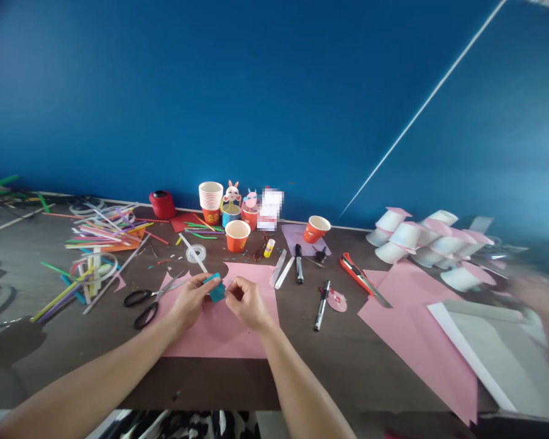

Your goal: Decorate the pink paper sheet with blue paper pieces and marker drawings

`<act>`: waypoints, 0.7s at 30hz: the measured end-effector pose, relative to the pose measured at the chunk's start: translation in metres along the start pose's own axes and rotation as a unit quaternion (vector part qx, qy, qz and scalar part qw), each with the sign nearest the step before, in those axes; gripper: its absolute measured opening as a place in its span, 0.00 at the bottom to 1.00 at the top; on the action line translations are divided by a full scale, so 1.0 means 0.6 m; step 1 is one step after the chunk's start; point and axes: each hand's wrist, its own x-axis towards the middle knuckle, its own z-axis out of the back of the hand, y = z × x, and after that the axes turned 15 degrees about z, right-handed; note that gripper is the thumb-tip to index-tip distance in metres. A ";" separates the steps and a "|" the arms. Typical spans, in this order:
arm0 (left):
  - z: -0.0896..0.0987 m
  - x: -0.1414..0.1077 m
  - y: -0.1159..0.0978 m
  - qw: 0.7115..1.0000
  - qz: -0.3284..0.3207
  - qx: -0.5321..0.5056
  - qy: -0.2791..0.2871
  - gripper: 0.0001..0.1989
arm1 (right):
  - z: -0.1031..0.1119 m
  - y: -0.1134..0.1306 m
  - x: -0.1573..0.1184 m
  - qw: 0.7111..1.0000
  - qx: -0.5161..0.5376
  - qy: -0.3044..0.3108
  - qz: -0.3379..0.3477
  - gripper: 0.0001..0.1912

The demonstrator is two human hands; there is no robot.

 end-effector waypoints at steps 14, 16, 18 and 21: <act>0.029 0.009 -0.079 0.984 -0.118 -0.100 -0.086 0.15 | -0.020 0.026 0.018 0.980 -0.145 0.131 0.027 0.07; 0.042 0.007 -0.108 0.965 -0.149 -0.179 -0.122 0.14 | -0.045 0.043 0.021 0.959 -0.222 0.166 0.059 0.08; 0.057 0.000 -0.136 0.950 -0.174 -0.222 -0.134 0.14 | -0.086 0.061 0.021 0.930 -0.284 0.207 0.106 0.12; 0.084 -0.019 -0.174 0.931 -0.212 -0.256 -0.149 0.12 | -0.160 0.081 0.023 0.872 -0.358 0.291 0.162 0.14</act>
